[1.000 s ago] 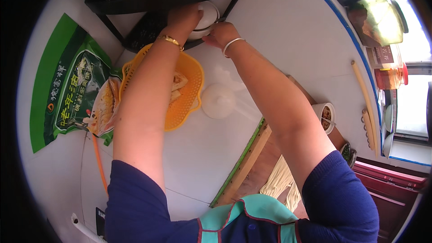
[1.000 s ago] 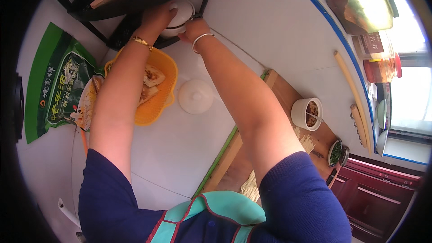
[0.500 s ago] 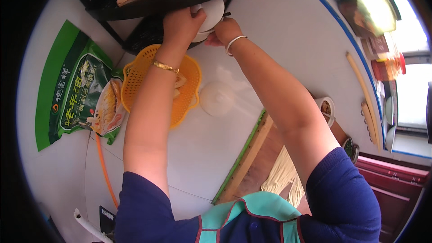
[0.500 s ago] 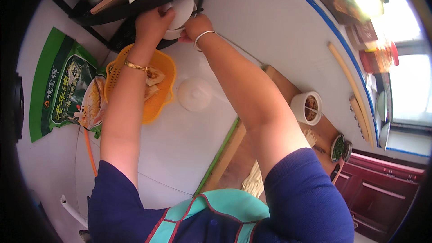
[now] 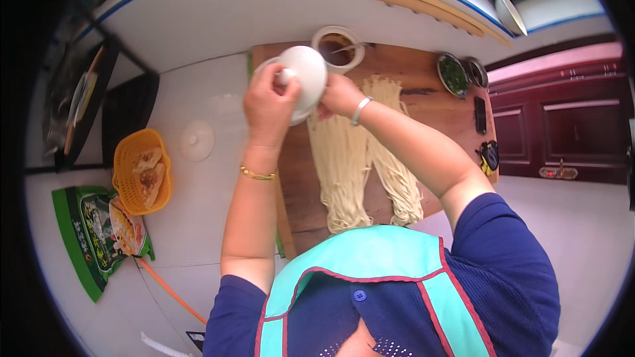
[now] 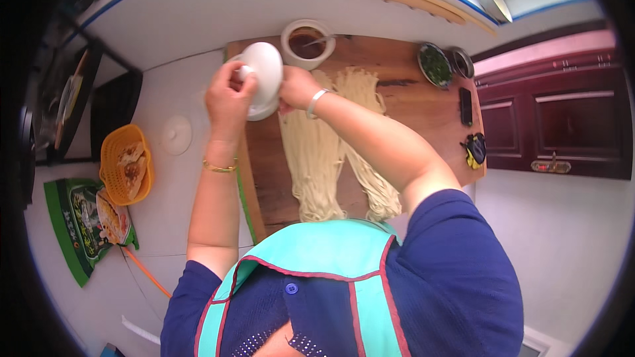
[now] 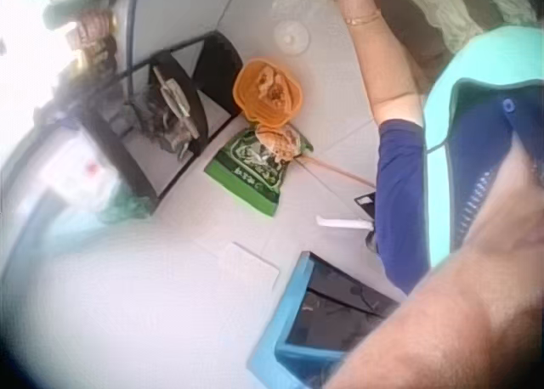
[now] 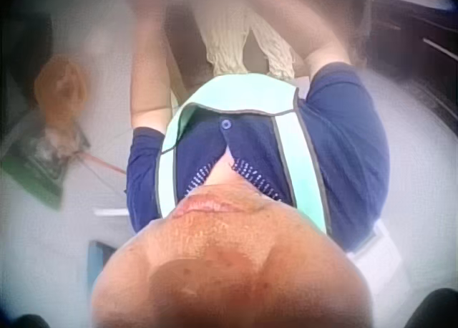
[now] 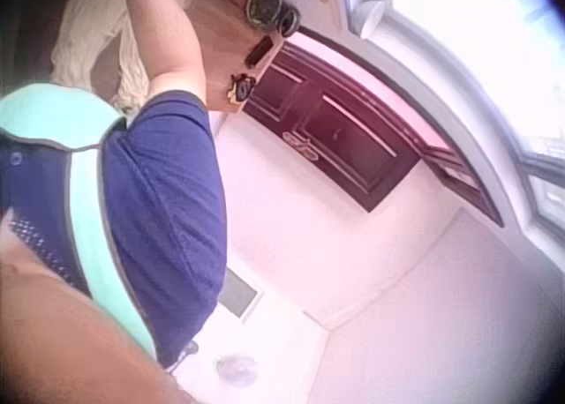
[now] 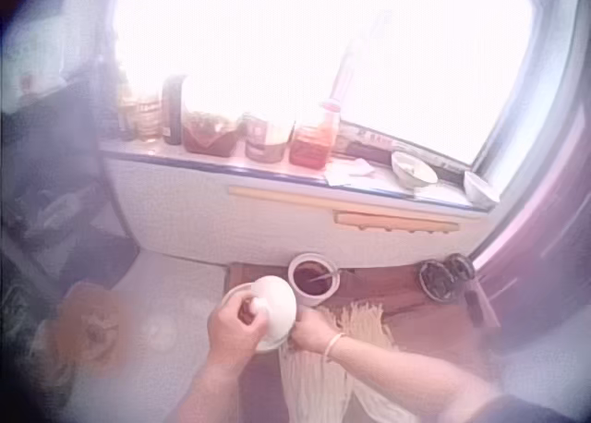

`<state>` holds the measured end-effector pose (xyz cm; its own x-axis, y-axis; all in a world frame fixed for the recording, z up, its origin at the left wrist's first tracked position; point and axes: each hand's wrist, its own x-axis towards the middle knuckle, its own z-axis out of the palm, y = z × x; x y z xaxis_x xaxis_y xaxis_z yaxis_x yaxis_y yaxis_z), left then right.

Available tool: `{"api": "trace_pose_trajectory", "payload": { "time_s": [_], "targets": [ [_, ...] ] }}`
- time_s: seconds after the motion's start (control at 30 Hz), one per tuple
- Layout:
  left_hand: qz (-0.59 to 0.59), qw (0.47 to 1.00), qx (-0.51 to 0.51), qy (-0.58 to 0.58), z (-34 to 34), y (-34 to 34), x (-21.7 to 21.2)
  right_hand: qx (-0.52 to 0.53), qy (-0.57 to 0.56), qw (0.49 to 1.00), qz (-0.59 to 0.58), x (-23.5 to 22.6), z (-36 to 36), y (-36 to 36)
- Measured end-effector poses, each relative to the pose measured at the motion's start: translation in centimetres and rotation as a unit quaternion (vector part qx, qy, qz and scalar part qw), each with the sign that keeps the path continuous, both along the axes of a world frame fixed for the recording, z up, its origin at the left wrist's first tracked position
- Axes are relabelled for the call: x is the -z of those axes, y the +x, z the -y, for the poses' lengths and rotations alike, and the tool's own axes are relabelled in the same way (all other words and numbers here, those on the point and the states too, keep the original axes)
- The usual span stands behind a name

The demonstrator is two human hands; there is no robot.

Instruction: The person wipes a bowl with a cloth, cleans the sink area and countertop, pours oil into a small bowl, adds ingredients from jars into bowls, boils noodles in a pot with chopsticks, and wipes a tray.

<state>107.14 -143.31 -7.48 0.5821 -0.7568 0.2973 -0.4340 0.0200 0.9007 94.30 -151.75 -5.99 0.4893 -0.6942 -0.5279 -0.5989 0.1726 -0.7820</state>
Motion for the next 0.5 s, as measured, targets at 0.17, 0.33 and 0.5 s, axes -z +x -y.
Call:
{"api": "trace_pose_trajectory", "payload": {
  "time_s": [0.17, 0.33, 0.5],
  "targets": [
    [-0.039, 0.994, 0.092, -0.032, 4.8, -11.3, -2.9, 0.104, -0.015, 0.994, -0.024, -1.5, 4.3, -15.5],
    [-0.024, 0.996, 0.087, -0.007, 6.1, -14.3, -1.4, 0.192, -0.06, 0.979, -0.02, 2.3, 11.2, -22.3],
    [0.008, 0.998, 0.031, 0.06, 5.9, -15.3, 1.2, 0.233, -0.024, 0.971, 0.044, 6.2, 16.2, -21.4]
  ]
}}
